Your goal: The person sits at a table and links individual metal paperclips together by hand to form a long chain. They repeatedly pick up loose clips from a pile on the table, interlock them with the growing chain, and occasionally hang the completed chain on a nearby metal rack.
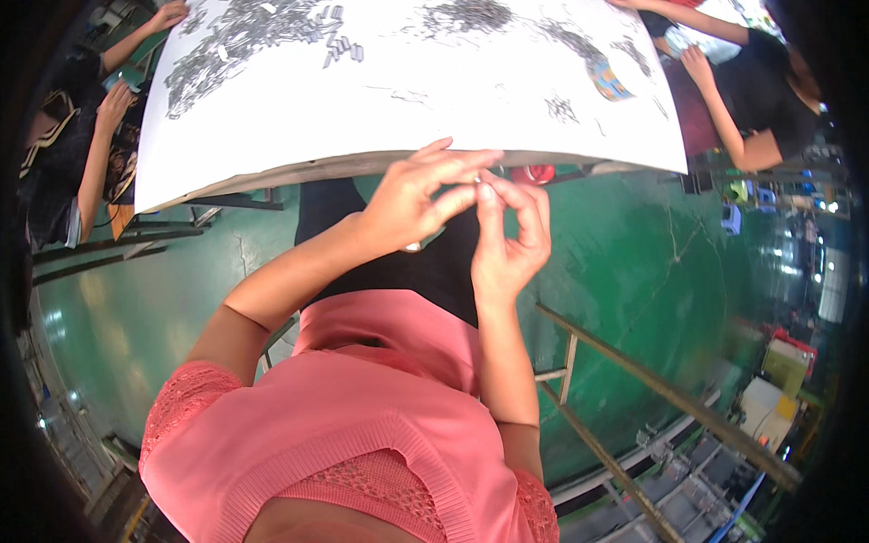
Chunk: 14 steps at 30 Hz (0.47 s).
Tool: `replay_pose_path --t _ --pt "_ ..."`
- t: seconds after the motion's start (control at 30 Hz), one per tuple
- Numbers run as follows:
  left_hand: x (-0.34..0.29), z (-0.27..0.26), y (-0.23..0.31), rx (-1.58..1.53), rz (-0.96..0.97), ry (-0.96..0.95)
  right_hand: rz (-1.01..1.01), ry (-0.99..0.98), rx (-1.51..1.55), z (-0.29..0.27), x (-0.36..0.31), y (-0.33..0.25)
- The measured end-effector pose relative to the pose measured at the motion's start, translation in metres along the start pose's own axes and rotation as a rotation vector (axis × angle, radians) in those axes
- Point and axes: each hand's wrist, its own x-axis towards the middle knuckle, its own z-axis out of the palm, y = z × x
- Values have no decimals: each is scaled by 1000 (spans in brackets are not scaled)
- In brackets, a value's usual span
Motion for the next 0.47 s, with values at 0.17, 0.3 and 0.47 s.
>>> replay_pose_path --t 0.17,0.3,0.47 --pt "1 -47 -45 194 46 -26 40 -54 -36 -4 -5 19" --pt "23 -112 -149 673 -218 296 68 -89 -23 -2 -8 28" --pt "49 -125 -196 920 -271 144 44 -155 -71 -1 -6 46"
